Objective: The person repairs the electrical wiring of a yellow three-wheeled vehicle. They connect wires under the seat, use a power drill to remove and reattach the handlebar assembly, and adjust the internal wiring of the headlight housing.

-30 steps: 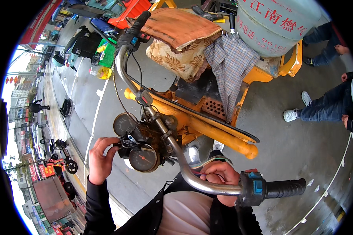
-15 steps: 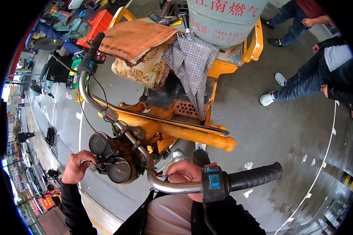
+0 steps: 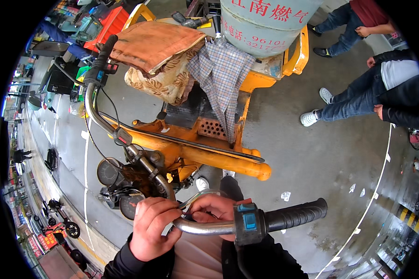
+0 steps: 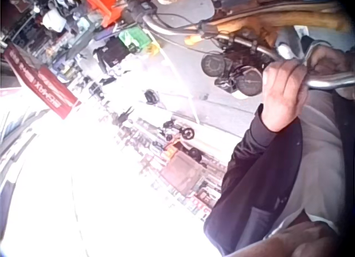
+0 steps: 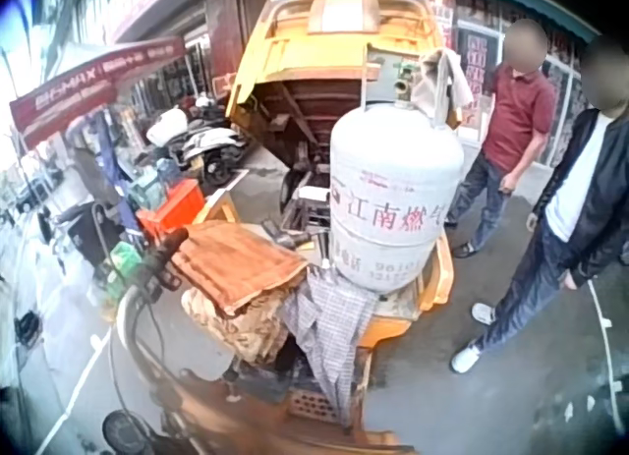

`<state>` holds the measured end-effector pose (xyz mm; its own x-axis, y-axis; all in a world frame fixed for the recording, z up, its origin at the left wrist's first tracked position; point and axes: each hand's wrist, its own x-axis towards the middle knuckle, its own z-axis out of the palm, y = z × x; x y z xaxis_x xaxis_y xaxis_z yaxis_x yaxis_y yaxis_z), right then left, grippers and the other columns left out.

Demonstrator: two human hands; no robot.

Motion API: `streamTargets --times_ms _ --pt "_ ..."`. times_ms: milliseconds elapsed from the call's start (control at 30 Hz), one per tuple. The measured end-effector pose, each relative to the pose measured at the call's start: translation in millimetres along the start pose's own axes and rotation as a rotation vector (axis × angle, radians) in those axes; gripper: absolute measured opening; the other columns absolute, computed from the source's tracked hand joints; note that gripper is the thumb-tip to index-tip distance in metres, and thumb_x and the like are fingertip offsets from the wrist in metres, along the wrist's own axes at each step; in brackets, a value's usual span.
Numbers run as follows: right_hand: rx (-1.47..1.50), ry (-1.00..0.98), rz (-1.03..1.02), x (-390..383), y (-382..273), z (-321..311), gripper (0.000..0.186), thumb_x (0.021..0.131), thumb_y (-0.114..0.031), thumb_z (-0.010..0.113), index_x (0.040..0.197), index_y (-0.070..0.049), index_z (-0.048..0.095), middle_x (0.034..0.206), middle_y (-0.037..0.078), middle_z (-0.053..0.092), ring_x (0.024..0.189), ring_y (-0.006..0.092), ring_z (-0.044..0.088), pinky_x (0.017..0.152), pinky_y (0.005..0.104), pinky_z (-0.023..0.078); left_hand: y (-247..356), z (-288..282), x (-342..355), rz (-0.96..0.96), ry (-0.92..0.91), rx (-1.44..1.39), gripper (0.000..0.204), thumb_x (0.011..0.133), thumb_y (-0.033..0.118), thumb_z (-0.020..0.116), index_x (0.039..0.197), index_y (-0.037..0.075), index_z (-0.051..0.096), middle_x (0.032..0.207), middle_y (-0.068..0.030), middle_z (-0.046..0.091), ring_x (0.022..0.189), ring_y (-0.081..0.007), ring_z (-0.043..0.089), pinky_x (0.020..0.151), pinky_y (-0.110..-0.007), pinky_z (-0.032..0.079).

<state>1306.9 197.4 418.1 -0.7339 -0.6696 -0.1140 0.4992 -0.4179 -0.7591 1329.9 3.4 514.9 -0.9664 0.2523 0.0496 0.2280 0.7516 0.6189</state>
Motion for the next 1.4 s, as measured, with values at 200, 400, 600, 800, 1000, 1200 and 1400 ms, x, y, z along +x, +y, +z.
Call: streamTargets --times_ms 200,400,600,800,1000,1200,1400 --pt "-0.11 -0.036 0.008 2.9 -10.0 -2.8 0.014 0.092 -0.004 0.065 0.104 0.001 0.06 0.103 0.01 0.061 0.094 0.0149 0.062 0.083 0.0285 0.051 -0.8 22.3 0.6 -0.029 0.129 -0.035 0.037 0.059 0.002 0.077 0.092 0.008 0.062 0.095 -0.0067 0.062 0.088 -0.029 0.059 0.079 -0.039 0.045" --pt "-0.085 -0.03 0.05 4.5 -11.9 -3.4 0.014 0.089 -0.001 0.067 0.101 0.003 0.061 0.104 0.013 0.062 0.095 0.018 0.064 0.082 0.0301 0.053 -1.9 26.5 -1.5 -0.052 0.166 -0.029 0.035 0.058 0.002 0.076 0.089 0.008 0.062 0.091 -0.0065 0.062 0.085 -0.0284 0.059 0.076 -0.039 0.044" --pt "-0.099 -0.013 0.048 3.1 -12.6 -4.3 0.014 0.089 -0.002 0.068 0.1 0.004 0.062 0.104 0.014 0.062 0.092 0.0175 0.065 0.08 0.0288 0.053 0.0 28.5 0.7 -0.053 0.175 -0.034 0.034 0.058 0.002 0.077 0.088 0.008 0.063 0.089 -0.0064 0.062 0.083 -0.0281 0.058 0.075 -0.038 0.044" --pt "-0.091 -0.011 0.037 3.0 -9.8 -3.1 0.014 0.091 -0.003 0.065 0.103 0.004 0.06 0.102 0.012 0.061 0.094 0.0161 0.063 0.084 0.0288 0.051 -2.1 30.3 -2.7 -0.049 0.199 -0.033 0.035 0.058 0.004 0.078 0.09 0.008 0.063 0.089 -0.006 0.062 0.084 -0.0278 0.058 0.076 -0.038 0.044" --pt "0.029 0.076 0.121 -1.0 -13.5 0.9 0.014 0.089 0.003 0.065 0.102 0.006 0.06 0.104 0.013 0.064 0.096 0.0165 0.064 0.086 0.0283 0.051 -5.3 24.2 -0.7 -0.031 0.178 -0.102 0.037 0.059 0.009 0.078 0.093 0.008 0.065 0.093 -0.0051 0.063 0.087 -0.0264 0.06 0.079 -0.038 0.045" --pt "-0.187 0.038 0.013 -2.0 -5.6 -1.4 0.012 0.089 0.003 0.064 0.101 0.006 0.06 0.103 0.013 0.064 0.094 0.0155 0.063 0.084 0.027 0.05 -6.1 25.3 -8.7 -0.05 0.253 -0.108 0.038 0.059 0.01 0.078 0.095 0.008 0.065 0.093 -0.0035 0.062 0.086 -0.0237 0.06 0.077 -0.035 0.044" --pt "-0.132 0.084 0.03 -4.7 -4.7 4.5 0.013 0.084 0.009 0.059 0.096 0.004 0.058 0.1 0.013 0.06 0.092 0.018 0.06 0.083 0.0289 0.048 -6.4 25.6 -10.4 -0.032 0.273 -0.108 0.039 0.06 0.012 0.078 0.096 0.008 0.064 0.094 -0.0038 0.061 0.087 -0.0239 0.06 0.078 -0.034 0.044"
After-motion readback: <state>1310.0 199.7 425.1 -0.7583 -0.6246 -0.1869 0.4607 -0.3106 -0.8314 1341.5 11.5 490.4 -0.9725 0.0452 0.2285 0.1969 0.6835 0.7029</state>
